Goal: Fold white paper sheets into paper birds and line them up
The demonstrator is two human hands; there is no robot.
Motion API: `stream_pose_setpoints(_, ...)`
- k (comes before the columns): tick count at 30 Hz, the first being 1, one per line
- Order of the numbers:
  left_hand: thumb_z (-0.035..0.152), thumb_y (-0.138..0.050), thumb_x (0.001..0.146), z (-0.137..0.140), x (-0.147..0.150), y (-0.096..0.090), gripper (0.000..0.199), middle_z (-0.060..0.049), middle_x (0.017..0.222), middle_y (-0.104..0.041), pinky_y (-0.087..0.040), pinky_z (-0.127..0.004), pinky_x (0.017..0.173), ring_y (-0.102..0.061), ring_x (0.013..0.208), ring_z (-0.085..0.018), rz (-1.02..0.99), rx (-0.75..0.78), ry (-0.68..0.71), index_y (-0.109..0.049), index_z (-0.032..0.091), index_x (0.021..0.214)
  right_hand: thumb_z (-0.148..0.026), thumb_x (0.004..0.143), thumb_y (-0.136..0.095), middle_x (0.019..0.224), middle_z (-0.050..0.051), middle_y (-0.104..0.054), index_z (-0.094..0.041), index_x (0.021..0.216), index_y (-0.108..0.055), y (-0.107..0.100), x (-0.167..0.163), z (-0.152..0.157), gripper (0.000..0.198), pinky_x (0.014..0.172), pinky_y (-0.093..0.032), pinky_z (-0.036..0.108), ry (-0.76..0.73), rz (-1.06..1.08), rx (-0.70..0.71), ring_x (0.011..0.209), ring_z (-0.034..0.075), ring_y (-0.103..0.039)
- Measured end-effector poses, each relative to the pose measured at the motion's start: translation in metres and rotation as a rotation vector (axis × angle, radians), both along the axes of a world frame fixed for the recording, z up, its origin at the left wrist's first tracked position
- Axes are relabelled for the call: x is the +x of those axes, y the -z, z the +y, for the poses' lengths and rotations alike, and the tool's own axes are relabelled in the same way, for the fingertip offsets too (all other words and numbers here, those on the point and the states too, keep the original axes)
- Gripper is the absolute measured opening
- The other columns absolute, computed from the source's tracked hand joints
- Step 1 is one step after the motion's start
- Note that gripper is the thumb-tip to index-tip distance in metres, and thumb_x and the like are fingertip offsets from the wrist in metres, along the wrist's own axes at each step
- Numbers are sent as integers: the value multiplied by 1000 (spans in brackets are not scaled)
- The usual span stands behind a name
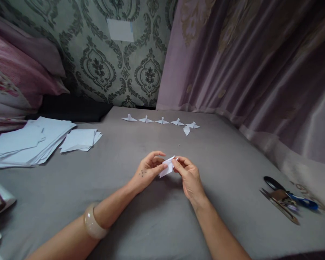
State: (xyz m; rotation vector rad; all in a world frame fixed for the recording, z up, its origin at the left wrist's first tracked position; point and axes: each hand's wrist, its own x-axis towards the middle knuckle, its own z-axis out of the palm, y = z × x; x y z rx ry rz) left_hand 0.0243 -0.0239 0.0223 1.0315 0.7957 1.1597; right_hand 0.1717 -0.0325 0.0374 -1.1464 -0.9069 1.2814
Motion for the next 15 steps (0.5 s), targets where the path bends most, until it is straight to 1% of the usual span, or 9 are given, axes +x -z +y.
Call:
stream_pose_setpoints(4,33,-75,70,-1,0,1,28,0,75,-64,-40,-22,62,-56,66,-10,35,10,5,-62,16,88,-34,66,-75,72,0,-65,-19,82,-72,-5,1,-1,22,67,-44,26,-50,-23,11,64,11,-54)
stream_pose_setpoints(9,32,-77,67,-1,1,1,28,1,71,-62,-41,-21,62,-55,64,-9,34,-26,4,-63,15,85,-34,70,-73,72,1,-67,-19,82,-73,-2,3,-2,20,72,-46,28,-57,-75,18,68,13,-56)
stream_pose_setpoints(12,32,-79,65,0,1,0,30,1,70,-63,-42,-21,61,-55,63,-10,27,-58,13,-62,14,82,-34,70,-73,76,1,-69,-19,82,-73,0,3,-1,19,73,-46,28,-47,-91,19,71,13,-58)
stream_pose_setpoints(15,32,-77,67,0,0,-3,27,0,71,-63,-42,-22,63,-55,64,-10,66,-62,16,-62,13,78,-34,69,-73,80,2,-70,-18,82,-73,0,2,-1,20,73,-46,27,-57,-97,2,73,13,-59)
